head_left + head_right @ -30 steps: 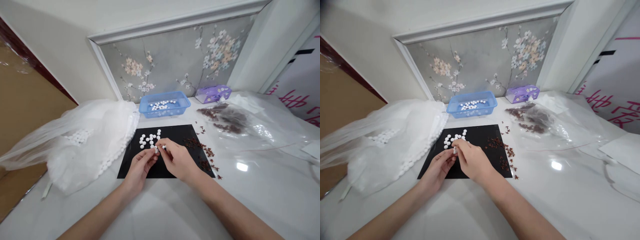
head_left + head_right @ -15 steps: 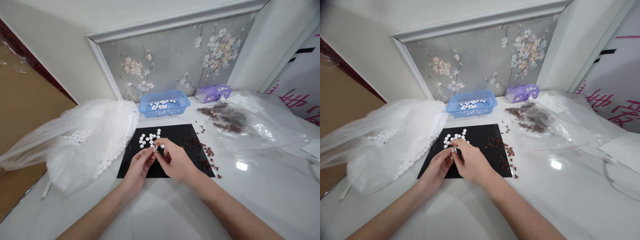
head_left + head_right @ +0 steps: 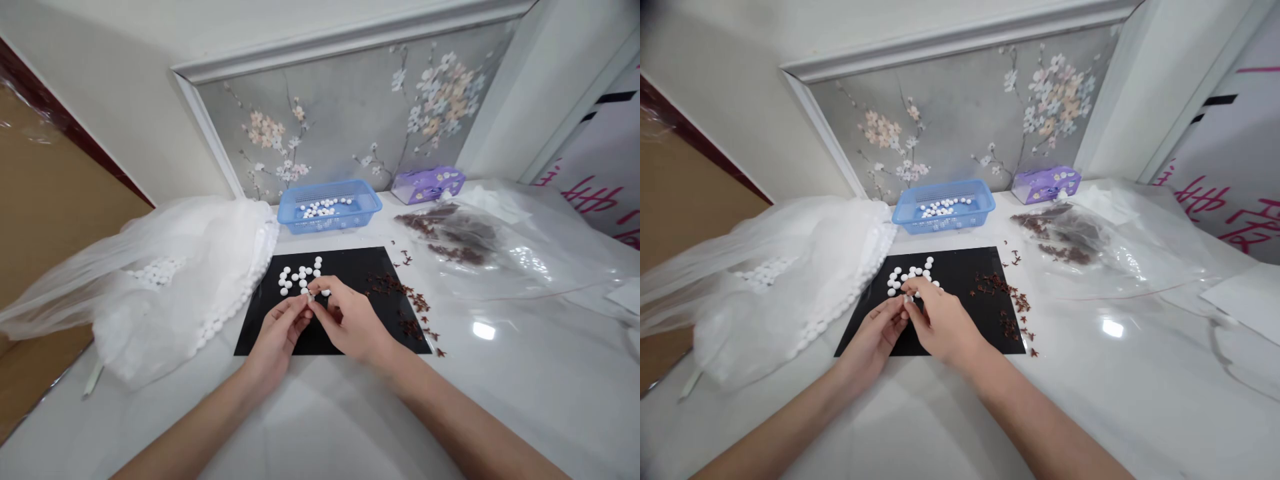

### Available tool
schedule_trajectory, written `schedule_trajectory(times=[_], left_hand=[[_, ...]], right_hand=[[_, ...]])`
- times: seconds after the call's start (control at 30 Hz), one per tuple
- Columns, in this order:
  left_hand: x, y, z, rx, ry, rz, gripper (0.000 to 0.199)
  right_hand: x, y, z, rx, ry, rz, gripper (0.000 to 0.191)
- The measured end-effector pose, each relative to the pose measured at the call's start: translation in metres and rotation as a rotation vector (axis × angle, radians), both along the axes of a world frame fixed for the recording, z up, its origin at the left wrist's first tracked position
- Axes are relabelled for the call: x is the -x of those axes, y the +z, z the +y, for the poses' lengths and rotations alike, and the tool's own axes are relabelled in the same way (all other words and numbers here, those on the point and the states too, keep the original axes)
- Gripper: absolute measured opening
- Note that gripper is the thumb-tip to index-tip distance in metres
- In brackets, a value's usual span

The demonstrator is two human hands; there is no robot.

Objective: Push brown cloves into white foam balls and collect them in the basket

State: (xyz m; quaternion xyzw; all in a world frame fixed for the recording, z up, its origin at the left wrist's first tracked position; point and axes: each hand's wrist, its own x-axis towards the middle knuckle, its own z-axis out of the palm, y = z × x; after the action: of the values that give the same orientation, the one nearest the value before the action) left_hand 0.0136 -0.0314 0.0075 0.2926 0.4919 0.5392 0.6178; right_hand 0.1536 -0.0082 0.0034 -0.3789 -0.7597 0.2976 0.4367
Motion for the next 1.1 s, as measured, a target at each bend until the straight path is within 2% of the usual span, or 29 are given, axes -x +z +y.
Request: schedule_trajectory(times=[0.53, 0.67, 0.73, 0.8, 0.87, 0.97, 1.1], left_hand=[[-0.002, 0.004, 0.002, 0.006, 0.001, 0.036, 0.016], [-0.002, 0.003, 0.002, -0.02, -0.014, 0.025, 0.016], [-0.003, 0.003, 0.002, -0.014, -0.01, 0.01, 0.015], [-0.002, 0.004, 0.002, 0.015, 0.001, 0.003, 0.014], [-0.002, 0.006, 0.002, 0.043, 0.003, 0.003, 0.013], [-0.002, 0.008, 0.002, 0.057, 0.004, -0.005, 0.012], [-0.002, 0.009, 0.002, 0.057, 0.015, -0.059, 0.019]], right_hand=[[0.001, -0.001, -0.001, -0.016, 0.011, -0.059, 0.016], [-0.004, 0.01, 0.003, -0.078, 0.091, -0.133, 0.021], [-0.013, 0.018, 0.009, -0.083, 0.088, -0.157, 0.021], [-0.027, 0.023, 0.017, -0.049, 0.038, -0.186, 0.018], [-0.042, 0.022, 0.027, 0.004, -0.039, -0.301, 0.011], [-0.062, 0.013, 0.039, 0.095, -0.139, -0.55, 0.01], [-0.071, 0.006, 0.043, 0.215, -0.158, -0.647, 0.009]])
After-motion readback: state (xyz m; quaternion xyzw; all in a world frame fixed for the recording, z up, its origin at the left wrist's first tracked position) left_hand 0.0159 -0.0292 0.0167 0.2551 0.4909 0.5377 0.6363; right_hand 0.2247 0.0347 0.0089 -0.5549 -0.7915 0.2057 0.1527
